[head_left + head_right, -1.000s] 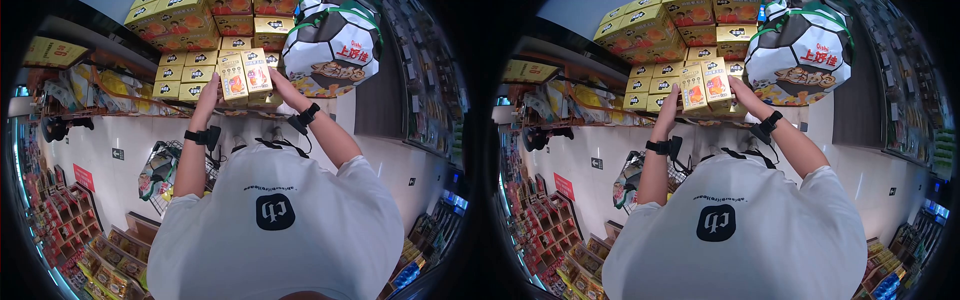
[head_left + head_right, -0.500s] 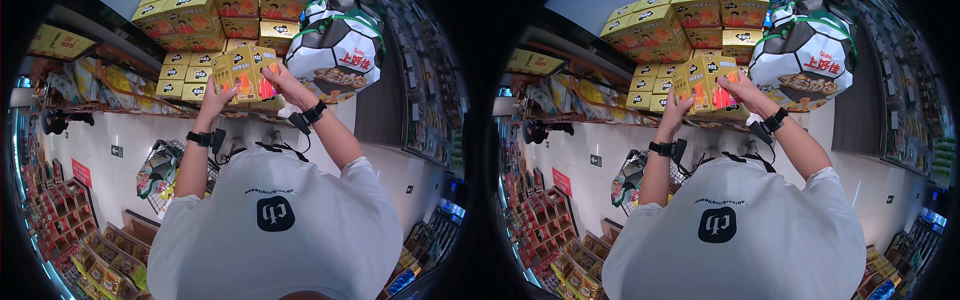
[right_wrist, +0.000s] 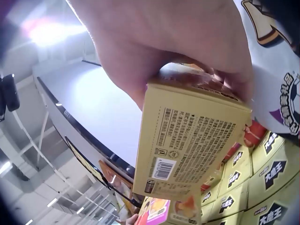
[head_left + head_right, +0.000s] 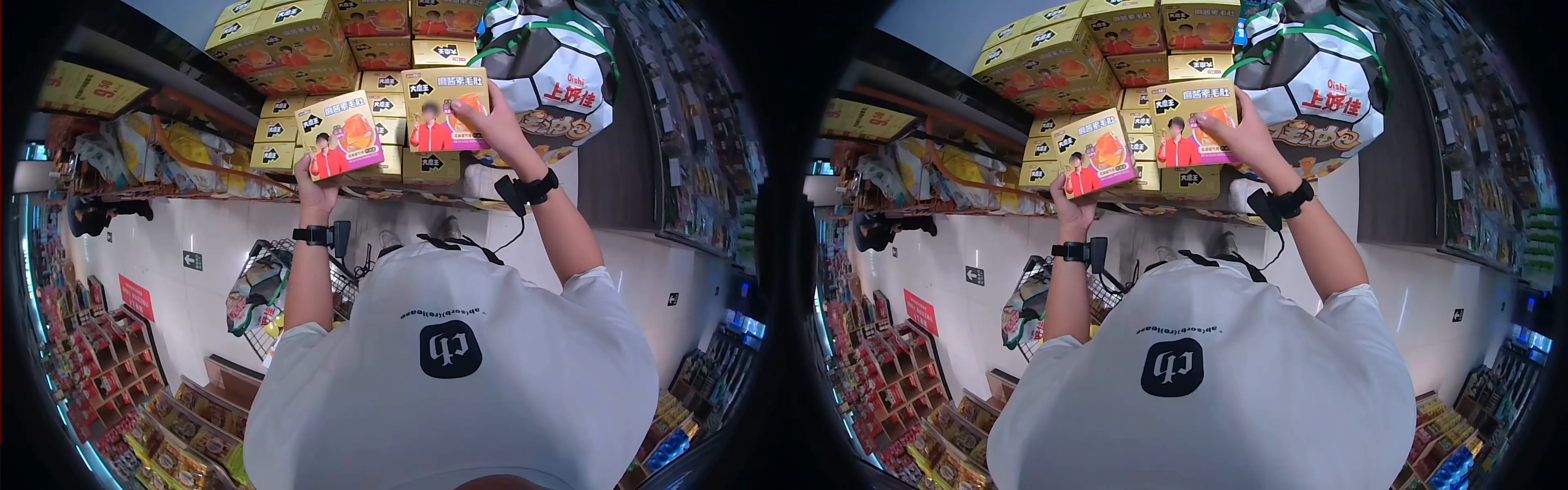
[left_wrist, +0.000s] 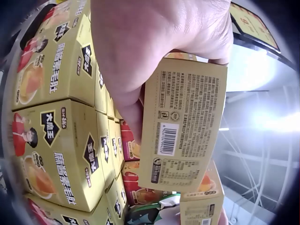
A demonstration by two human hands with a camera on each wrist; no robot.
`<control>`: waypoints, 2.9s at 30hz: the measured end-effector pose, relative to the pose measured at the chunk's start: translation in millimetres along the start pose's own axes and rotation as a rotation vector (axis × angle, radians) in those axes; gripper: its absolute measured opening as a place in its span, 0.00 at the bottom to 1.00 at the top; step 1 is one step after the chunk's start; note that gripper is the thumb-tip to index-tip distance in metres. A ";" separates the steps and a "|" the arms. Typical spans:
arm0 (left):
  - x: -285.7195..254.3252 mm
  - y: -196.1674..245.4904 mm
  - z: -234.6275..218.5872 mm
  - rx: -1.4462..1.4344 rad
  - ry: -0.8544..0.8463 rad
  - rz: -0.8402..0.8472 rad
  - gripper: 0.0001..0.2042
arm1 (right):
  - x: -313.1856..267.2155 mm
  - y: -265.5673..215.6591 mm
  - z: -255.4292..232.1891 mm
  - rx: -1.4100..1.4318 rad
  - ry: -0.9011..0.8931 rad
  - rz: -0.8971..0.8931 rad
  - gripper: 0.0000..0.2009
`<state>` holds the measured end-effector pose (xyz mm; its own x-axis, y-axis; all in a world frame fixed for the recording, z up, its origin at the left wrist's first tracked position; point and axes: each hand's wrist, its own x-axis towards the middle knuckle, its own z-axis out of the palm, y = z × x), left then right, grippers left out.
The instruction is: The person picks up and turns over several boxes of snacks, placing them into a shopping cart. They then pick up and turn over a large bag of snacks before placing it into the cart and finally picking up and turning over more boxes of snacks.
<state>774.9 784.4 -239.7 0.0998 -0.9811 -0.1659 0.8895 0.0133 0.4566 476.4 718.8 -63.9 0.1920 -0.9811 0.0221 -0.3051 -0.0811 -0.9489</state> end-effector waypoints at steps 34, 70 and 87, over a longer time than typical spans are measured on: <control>12.2 -0.7 16.5 0.258 -0.117 0.032 0.29 | 5.2 18.9 13.8 -0.407 0.165 -0.095 0.47; 1.5 -10.5 98.4 1.302 -0.167 0.016 0.42 | 8.7 91.0 63.4 -0.009 -0.185 0.049 0.36; -8.0 -5.6 61.8 0.344 -0.331 0.094 0.42 | -3.6 6.6 28.8 0.569 -0.246 0.136 0.28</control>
<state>741.6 780.2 -186.9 -0.0242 -0.9883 0.1507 0.6792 0.0944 0.7279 500.6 726.8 -79.3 0.4159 -0.9016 -0.1193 0.1891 0.2141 -0.9583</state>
